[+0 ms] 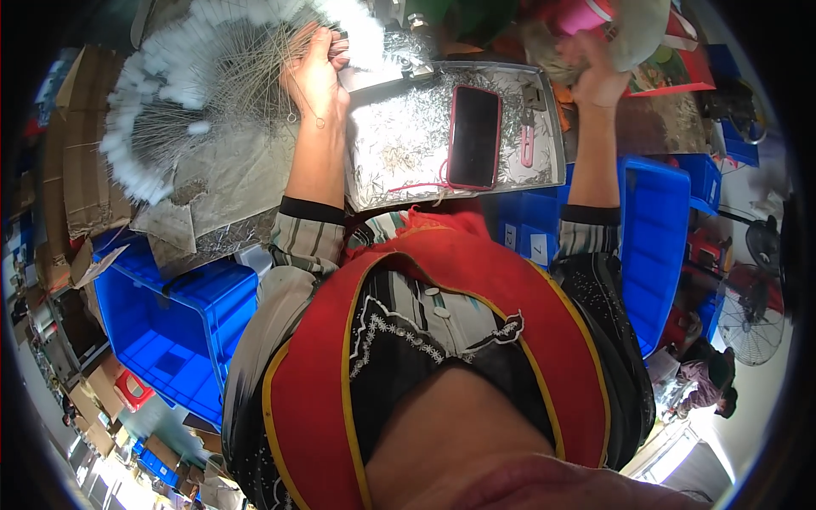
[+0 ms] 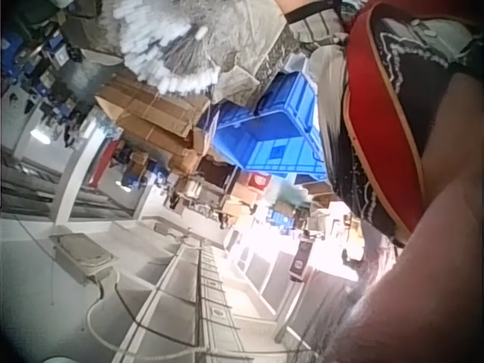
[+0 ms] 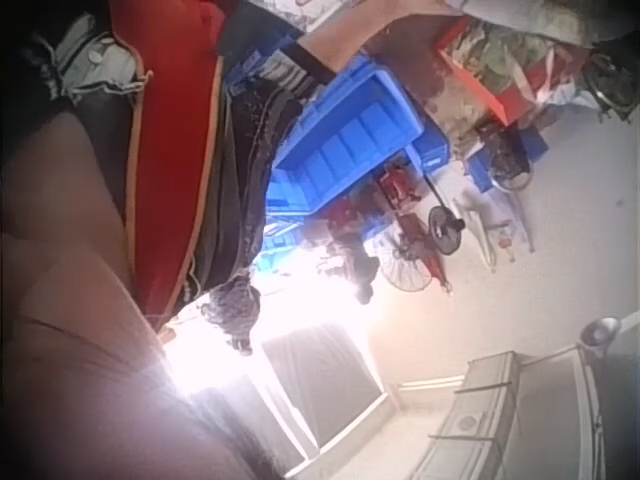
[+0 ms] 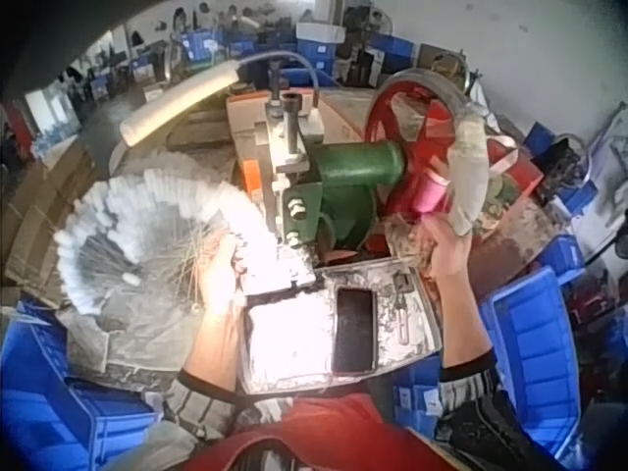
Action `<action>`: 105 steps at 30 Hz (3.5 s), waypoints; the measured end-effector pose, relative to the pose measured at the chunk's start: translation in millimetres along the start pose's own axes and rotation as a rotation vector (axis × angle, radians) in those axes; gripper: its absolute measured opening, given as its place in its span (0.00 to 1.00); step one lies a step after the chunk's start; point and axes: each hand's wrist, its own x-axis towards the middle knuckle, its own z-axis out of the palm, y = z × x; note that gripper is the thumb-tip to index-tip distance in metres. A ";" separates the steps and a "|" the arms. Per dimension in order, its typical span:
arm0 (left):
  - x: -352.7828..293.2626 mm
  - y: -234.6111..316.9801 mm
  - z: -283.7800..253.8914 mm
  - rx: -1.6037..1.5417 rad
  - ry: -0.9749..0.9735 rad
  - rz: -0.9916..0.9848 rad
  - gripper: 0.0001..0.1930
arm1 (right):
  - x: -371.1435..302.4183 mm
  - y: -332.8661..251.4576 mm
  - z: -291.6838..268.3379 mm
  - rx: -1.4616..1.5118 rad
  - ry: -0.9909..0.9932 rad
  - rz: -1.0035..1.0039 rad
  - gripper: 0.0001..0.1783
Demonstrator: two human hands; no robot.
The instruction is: Sorting and bundling white fibrous brush heads at a factory workbench.
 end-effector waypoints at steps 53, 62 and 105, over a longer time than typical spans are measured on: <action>-0.3 1.0 12.9 -0.088 0.036 0.060 0.11 | 0.3 1.4 -3.3 0.040 0.009 0.019 0.05; -0.2 2.0 12.0 -0.081 0.043 0.021 0.13 | 13.7 -50.1 12.1 -0.096 0.033 0.288 0.09; 7.1 -1.9 9.1 -0.150 0.064 0.001 0.08 | -2.0 -4.4 7.1 -0.007 0.047 0.048 0.07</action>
